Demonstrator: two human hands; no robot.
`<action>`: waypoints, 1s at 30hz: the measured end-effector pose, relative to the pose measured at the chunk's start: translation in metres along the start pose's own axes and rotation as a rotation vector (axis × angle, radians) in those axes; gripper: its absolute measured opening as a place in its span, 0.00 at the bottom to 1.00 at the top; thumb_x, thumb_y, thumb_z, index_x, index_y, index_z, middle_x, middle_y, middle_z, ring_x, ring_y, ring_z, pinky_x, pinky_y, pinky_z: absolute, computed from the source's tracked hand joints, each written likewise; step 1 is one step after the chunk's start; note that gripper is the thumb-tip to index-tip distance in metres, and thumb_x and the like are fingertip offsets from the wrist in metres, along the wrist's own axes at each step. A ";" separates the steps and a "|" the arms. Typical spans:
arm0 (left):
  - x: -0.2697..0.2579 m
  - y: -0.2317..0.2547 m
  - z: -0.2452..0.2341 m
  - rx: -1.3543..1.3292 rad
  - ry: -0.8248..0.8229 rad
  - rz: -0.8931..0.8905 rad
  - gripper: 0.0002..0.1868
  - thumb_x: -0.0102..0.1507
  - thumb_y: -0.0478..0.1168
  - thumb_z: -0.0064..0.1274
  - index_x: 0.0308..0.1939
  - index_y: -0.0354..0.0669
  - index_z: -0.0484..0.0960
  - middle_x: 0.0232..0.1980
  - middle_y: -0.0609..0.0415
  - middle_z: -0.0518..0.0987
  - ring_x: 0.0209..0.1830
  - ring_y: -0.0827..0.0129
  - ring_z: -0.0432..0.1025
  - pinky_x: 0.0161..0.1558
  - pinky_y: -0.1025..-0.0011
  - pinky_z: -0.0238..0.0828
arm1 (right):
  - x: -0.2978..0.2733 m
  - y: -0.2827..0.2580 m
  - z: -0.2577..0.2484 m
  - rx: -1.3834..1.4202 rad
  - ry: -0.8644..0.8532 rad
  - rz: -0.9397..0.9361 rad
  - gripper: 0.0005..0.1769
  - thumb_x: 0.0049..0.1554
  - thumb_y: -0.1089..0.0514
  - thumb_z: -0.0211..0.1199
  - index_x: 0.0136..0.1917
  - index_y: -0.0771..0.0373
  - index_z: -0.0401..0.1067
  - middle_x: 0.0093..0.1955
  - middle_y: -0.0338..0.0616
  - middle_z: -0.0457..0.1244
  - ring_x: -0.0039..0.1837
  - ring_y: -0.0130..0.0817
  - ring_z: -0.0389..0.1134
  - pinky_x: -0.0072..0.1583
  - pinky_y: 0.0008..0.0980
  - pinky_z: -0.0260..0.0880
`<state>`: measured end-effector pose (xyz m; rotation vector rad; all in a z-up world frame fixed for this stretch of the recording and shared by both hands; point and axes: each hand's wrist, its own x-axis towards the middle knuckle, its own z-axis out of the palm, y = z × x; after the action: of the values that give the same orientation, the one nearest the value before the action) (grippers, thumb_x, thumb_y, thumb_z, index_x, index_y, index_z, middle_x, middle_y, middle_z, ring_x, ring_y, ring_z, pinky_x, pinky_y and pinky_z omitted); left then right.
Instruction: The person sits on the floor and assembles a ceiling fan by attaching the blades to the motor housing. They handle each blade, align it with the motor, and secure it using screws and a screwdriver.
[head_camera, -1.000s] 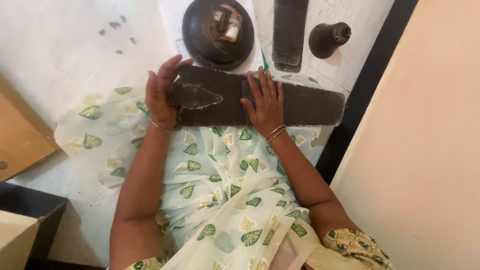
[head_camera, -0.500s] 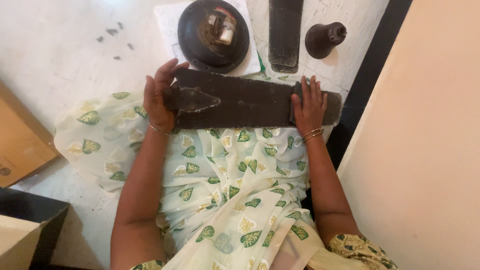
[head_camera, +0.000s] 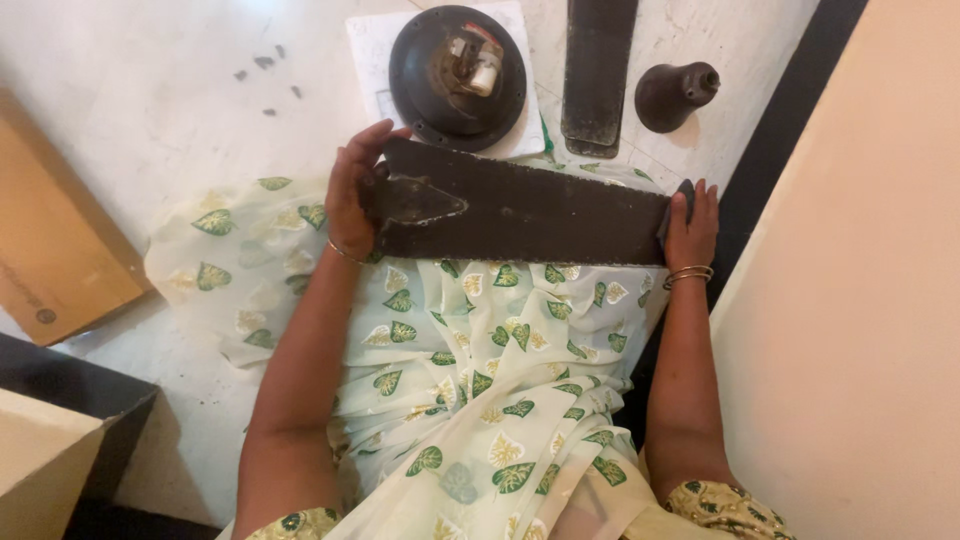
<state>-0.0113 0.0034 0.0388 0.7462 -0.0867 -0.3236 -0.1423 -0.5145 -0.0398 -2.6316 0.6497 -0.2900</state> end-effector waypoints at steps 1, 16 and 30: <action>0.001 0.001 -0.001 0.028 0.002 0.004 0.34 0.75 0.61 0.32 0.73 0.37 0.66 0.71 0.42 0.70 0.68 0.58 0.69 0.70 0.60 0.70 | 0.001 0.002 0.001 0.015 0.006 -0.013 0.38 0.71 0.35 0.50 0.78 0.66 0.60 0.81 0.65 0.50 0.82 0.60 0.49 0.78 0.47 0.49; 0.004 -0.003 -0.009 0.059 -0.030 0.034 0.34 0.75 0.59 0.30 0.73 0.37 0.67 0.70 0.43 0.71 0.66 0.61 0.70 0.69 0.63 0.69 | -0.006 -0.016 -0.005 -0.020 0.106 -0.104 0.30 0.72 0.41 0.50 0.74 0.66 0.68 0.74 0.67 0.58 0.75 0.64 0.59 0.72 0.51 0.57; 0.004 -0.004 -0.010 -0.053 -0.016 0.010 0.36 0.74 0.61 0.30 0.73 0.35 0.65 0.70 0.43 0.70 0.67 0.59 0.70 0.70 0.61 0.70 | -0.015 -0.054 0.011 -0.174 -0.014 -0.104 0.33 0.71 0.35 0.43 0.79 0.54 0.62 0.83 0.61 0.48 0.84 0.60 0.44 0.77 0.63 0.36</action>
<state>-0.0069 0.0058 0.0288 0.6910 -0.0967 -0.3218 -0.1304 -0.4602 -0.0273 -2.8364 0.5571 -0.2550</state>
